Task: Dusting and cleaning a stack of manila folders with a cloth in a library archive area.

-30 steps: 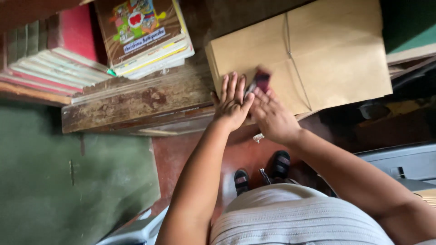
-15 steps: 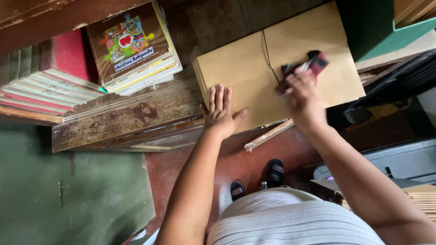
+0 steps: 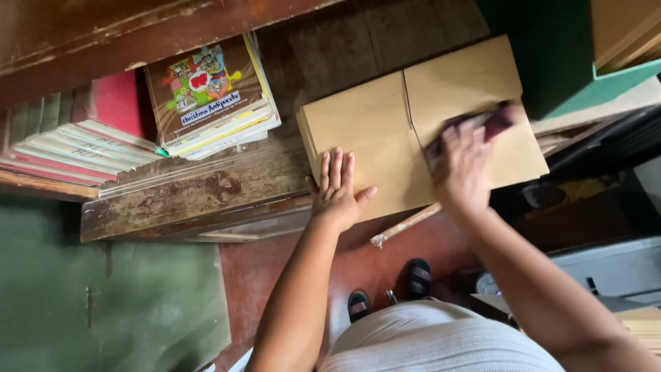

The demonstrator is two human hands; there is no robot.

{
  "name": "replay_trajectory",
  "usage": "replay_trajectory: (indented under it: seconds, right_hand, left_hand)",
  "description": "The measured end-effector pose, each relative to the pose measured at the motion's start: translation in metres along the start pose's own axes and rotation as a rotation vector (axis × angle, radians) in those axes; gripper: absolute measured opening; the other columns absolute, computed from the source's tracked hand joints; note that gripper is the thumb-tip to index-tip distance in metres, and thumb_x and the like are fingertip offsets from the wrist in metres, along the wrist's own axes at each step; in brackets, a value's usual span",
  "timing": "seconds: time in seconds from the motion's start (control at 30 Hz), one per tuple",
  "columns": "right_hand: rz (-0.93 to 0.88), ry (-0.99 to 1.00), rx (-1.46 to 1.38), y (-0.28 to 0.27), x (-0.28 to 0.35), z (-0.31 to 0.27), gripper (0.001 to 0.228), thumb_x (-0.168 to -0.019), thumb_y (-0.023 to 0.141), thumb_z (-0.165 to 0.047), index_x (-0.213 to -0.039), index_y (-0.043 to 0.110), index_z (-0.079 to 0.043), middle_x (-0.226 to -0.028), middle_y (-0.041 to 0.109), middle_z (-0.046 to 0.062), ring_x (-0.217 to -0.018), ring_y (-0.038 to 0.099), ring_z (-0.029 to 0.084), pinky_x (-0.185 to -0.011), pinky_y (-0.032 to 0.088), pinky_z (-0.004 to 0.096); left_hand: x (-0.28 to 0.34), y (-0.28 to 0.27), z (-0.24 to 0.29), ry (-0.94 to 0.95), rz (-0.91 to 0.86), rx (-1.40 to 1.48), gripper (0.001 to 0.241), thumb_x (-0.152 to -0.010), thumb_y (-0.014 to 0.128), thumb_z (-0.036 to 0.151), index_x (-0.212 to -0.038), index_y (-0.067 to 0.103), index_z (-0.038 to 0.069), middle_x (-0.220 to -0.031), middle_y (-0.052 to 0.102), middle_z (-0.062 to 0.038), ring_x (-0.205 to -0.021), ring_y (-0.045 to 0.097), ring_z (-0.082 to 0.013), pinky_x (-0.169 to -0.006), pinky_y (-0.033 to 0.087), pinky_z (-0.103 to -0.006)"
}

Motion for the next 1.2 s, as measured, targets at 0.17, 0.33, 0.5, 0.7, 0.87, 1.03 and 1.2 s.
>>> replay_trajectory:
  seconds: [0.17,0.33,0.5,0.7,0.87,1.03,1.2]
  right_hand:
    - [0.092,-0.261,-0.464,-0.042,0.009,-0.003,0.056,-0.087,0.051,0.005,-0.138,0.065,-0.015,-0.148,0.057,0.008,-0.144,0.048,0.032,-0.123,0.033,0.043]
    - [0.380,-0.016,-0.824,-0.100,-0.016,0.036,0.053,-0.079,0.044,0.036,-0.104,0.069,-0.003,-0.132,0.063,0.017,-0.116,0.062,0.033,-0.073,0.052,0.031]
    - [0.229,0.436,-1.488,-0.056,-0.071,0.020,0.020,-0.098,0.056,-0.022,-0.099,0.075,-0.016,-0.094,0.070,0.003,-0.094,0.064,0.014,-0.083,0.043,0.024]
    - [0.194,-0.538,-0.327,-0.007,-0.083,-0.011,0.043,-0.094,0.074,-0.022,-0.137,0.069,-0.018,-0.143,0.064,0.013,-0.146,0.045,0.041,-0.122,0.030,0.061]
    - [0.233,0.073,0.130,0.035,-0.122,0.075,0.042,-0.111,0.050,-0.052,-0.131,0.061,-0.017,-0.124,0.058,0.015,-0.117,0.049,0.036,-0.097,0.039,0.056]
    - [-0.231,0.174,-0.210,0.070,-0.139,0.019,0.040,-0.105,0.050,-0.027,-0.139,0.065,-0.012,-0.139,0.062,0.022,-0.134,0.055,0.042,-0.111,0.043,0.058]
    - [0.128,-0.528,0.147,0.024,-0.102,-0.120,0.057,-0.089,0.060,-0.028,-0.145,0.056,-0.021,-0.154,0.056,0.010,-0.148,0.044,0.035,-0.120,0.030,0.055]
  left_hand:
    - [-0.001,-0.001,0.000,-0.005,-0.002,-0.017,0.089,-0.099,0.023,0.073,-0.165,-0.010,0.022,-0.172,-0.021,-0.004,-0.157,-0.023,-0.0284,-0.121,0.003,-0.0707]
    - [-0.001,0.004,-0.001,0.002,0.004,0.020,0.090,-0.099,0.024,0.073,-0.165,-0.009,0.022,-0.172,-0.020,-0.004,-0.157,-0.022,-0.0281,-0.122,0.005,-0.0690]
    - [-0.001,0.001,-0.001,-0.005,0.004,-0.002,0.090,-0.098,0.024,0.075,-0.165,-0.010,0.024,-0.172,-0.021,-0.003,-0.157,-0.023,-0.0276,-0.123,0.003,-0.0675]
    - [0.007,-0.009,0.004,-0.018,-0.024,0.030,0.092,-0.097,0.021,0.076,-0.165,-0.008,0.021,-0.173,-0.019,-0.004,-0.158,-0.020,-0.0274,-0.123,0.002,-0.0663]
    - [0.005,-0.006,0.001,-0.028,-0.045,0.034,0.092,-0.096,0.022,0.076,-0.165,-0.011,0.023,-0.172,-0.022,-0.003,-0.157,-0.023,-0.0262,-0.123,0.000,-0.0664]
    - [0.008,-0.010,0.004,-0.022,-0.047,0.047,0.094,-0.095,0.020,0.077,-0.165,-0.010,0.023,-0.172,-0.021,-0.003,-0.157,-0.023,-0.0258,-0.124,-0.001,-0.0649]
    - [0.012,-0.016,0.007,-0.014,0.018,0.082,0.088,-0.100,0.032,0.069,-0.165,-0.004,0.024,-0.173,-0.018,-0.001,-0.158,-0.017,-0.0247,-0.125,0.002,-0.0632]
Point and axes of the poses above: each hand's wrist, its own x-axis away from the middle knuckle, its own y-axis out of the palm, z = x × y, the point moved 8 cm from there along -x, towards the middle knuckle
